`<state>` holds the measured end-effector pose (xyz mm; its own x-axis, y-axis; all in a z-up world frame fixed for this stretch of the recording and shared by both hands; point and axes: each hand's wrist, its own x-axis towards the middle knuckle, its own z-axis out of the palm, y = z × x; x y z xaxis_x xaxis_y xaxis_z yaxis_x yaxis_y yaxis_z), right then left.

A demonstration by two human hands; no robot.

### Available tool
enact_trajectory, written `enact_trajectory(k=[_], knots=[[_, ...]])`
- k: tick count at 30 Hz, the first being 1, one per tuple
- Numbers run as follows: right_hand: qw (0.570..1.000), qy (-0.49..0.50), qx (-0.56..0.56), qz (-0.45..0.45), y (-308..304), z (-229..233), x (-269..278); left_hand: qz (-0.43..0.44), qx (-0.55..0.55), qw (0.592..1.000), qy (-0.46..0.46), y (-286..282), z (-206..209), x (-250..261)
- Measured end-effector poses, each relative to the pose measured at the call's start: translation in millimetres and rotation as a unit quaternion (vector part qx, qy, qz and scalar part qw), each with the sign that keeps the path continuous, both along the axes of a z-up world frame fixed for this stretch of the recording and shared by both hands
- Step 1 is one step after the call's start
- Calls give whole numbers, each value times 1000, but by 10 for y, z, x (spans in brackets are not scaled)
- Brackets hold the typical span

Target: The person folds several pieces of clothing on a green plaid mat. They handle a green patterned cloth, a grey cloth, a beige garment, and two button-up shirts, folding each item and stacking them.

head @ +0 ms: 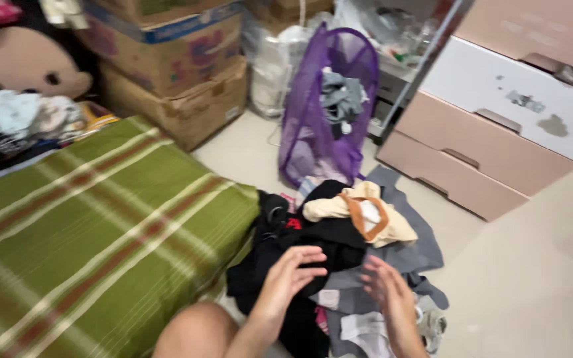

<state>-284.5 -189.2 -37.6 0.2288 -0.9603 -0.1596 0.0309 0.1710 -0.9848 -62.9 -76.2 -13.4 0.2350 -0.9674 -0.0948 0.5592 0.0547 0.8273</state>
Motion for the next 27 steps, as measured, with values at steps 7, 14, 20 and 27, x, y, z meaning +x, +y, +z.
enact_trajectory(k=[7,14,20,27], knots=[[895,276,-339,-84,-838,20,-453,-56,34,997,-33,-493,-44,-391],[928,251,-274,11,-818,-511,441,22,194,980,-49,-517,-89,-330],[886,210,-357,210,115,-451,569,89,248,963,-60,-417,-556,-306],[956,193,-215,-54,-325,-853,-591,167,255,937,-170,-404,-916,-217]])
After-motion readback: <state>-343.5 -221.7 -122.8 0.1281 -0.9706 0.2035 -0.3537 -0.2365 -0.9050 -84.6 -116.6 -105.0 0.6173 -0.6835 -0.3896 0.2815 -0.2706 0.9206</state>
